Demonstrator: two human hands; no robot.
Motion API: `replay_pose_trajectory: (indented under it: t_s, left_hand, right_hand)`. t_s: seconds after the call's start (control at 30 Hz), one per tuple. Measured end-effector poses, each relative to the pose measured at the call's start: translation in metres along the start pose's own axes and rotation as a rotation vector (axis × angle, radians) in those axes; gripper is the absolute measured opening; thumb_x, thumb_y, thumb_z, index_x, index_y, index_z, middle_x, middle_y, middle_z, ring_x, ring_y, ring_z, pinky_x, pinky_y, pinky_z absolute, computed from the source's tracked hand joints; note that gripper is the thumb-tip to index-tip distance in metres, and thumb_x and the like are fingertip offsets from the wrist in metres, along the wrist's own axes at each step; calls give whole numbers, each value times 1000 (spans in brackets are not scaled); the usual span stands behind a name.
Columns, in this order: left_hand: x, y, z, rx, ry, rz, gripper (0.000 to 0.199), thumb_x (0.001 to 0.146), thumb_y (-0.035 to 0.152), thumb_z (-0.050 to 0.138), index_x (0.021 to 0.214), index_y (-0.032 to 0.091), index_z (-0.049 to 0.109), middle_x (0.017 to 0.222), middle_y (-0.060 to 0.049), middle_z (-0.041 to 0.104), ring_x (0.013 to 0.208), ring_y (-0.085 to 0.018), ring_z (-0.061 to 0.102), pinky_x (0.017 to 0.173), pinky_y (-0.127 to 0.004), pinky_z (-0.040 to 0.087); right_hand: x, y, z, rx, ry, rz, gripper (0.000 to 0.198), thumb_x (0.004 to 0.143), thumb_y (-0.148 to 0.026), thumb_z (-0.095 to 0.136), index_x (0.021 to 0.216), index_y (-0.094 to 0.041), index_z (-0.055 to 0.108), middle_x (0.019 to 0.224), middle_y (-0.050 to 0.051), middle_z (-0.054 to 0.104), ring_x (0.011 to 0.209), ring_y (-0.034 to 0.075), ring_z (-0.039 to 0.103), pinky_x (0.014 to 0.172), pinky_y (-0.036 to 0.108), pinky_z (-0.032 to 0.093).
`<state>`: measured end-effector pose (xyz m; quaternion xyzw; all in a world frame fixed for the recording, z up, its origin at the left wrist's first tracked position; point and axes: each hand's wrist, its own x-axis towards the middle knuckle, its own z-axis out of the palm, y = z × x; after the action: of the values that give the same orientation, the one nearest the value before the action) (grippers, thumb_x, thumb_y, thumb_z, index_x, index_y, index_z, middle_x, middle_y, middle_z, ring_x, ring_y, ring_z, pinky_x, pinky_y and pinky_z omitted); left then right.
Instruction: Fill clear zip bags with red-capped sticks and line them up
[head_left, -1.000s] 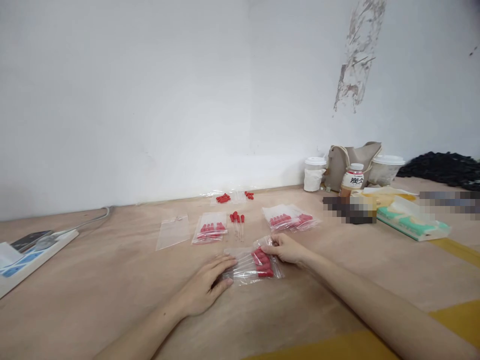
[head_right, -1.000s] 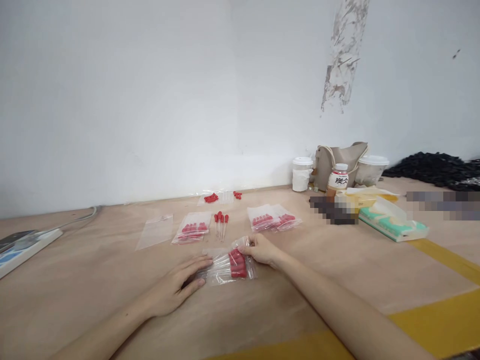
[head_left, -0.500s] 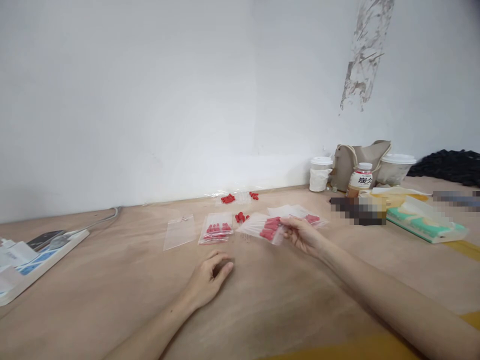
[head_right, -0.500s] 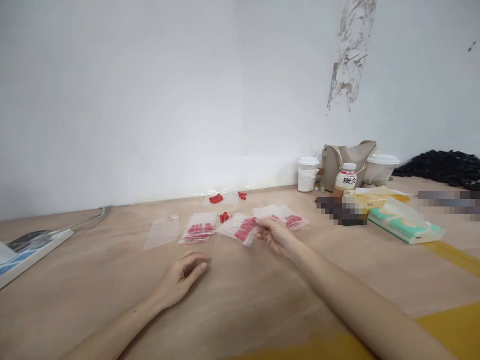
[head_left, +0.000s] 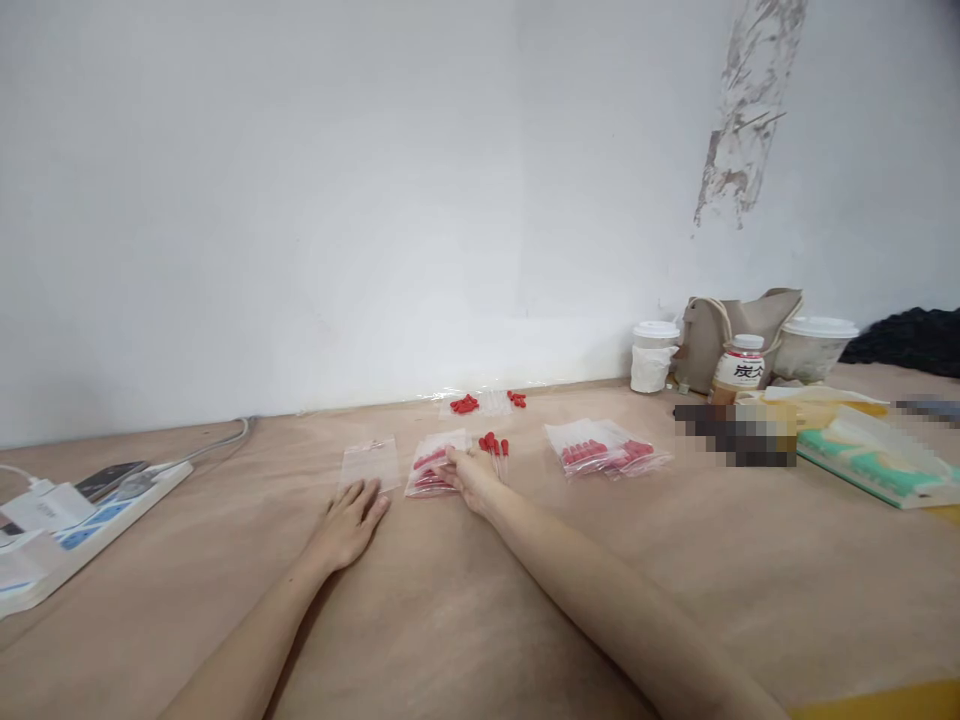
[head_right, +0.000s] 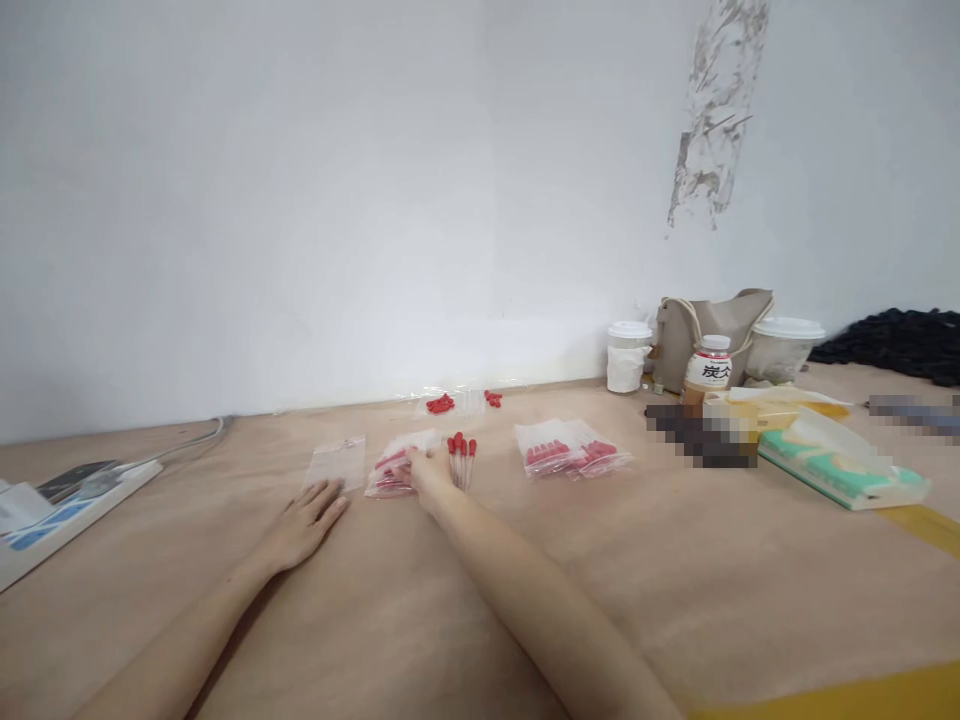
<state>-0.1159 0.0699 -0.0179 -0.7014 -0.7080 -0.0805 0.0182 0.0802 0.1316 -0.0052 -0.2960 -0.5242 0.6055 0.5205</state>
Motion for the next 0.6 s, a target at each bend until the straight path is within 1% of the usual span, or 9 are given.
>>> replay_pose_trajectory:
  t_s: [0.1, 0.2, 0.23, 0.27, 0.37, 0.43, 0.47, 0.53, 0.6]
  left_hand:
    - [-4, 3, -9, 68, -71, -8, 61, 84, 49, 22, 130, 11, 32, 134, -15, 30, 125, -27, 23, 98, -43, 22]
    - [-14, 10, -28, 99, -202, -41, 63, 82, 47, 26, 127, 5, 35, 131, -21, 33, 120, -31, 33, 95, -42, 28]
    - [-19, 12, -35, 102, -256, -58, 64, 81, 48, 28, 127, 4, 36, 130, -22, 35, 117, -32, 37, 93, -42, 30]
    - [-26, 14, -41, 99, -307, -69, 65, 79, 49, 31, 127, 5, 37, 129, -22, 36, 114, -32, 41, 91, -42, 32]
    - [-55, 14, -51, 43, -368, -47, 68, 74, 54, 39, 125, 8, 41, 128, -21, 38, 110, -34, 44, 89, -45, 35]
    - [-82, 14, -51, -51, -325, 34, 66, 71, 58, 43, 122, 15, 46, 128, -17, 40, 113, -35, 41, 90, -48, 34]
    - [-97, 15, -49, -95, -324, 87, 65, 71, 59, 44, 122, 20, 46, 129, -14, 39, 115, -35, 37, 92, -49, 33]
    - [-123, 21, -47, -121, -349, 139, 62, 69, 59, 48, 123, 29, 43, 131, -5, 36, 119, -31, 32, 96, -46, 31]
    - [-140, 35, -48, -132, -407, 205, 62, 71, 58, 49, 126, 33, 36, 134, 0, 29, 122, -31, 27, 99, -48, 26]
  right_hand:
    - [-10, -4, -15, -135, 2, 161, 23, 69, -32, 59, 59, -20, 42, 43, -3, 49, 46, 14, 55, 45, 27, 48]
    - [-26, -19, -48, -364, -64, 265, 21, 61, -27, 64, 51, -16, 48, 42, 1, 54, 36, 13, 51, 36, 24, 41]
    - [-31, -25, -60, -590, -80, 258, 22, 64, -28, 60, 50, -16, 49, 44, 1, 55, 35, 11, 50, 37, 22, 40]
    - [-34, -31, -72, -787, -49, 210, 22, 66, -29, 57, 49, -16, 49, 44, 0, 56, 36, 10, 50, 38, 21, 40]
    - [-37, -42, -96, -1005, 97, 121, 17, 67, -24, 54, 52, -16, 51, 49, 1, 57, 50, 12, 56, 49, 21, 41]
    - [-32, -44, -102, -1067, 191, 98, 7, 67, -21, 53, 62, -16, 55, 59, 5, 62, 64, 16, 60, 56, 23, 42]
    - [-28, -43, -103, -1102, 230, 95, 7, 67, -22, 53, 69, -15, 56, 67, 8, 63, 71, 19, 60, 59, 24, 42]
    - [-19, -42, -101, -1167, 281, 103, 19, 67, -26, 55, 81, -13, 56, 83, 13, 64, 82, 23, 59, 62, 27, 42]
    - [-10, -40, -98, -1226, 297, 123, 28, 68, -29, 55, 90, -12, 55, 93, 17, 61, 86, 25, 57, 64, 28, 42]
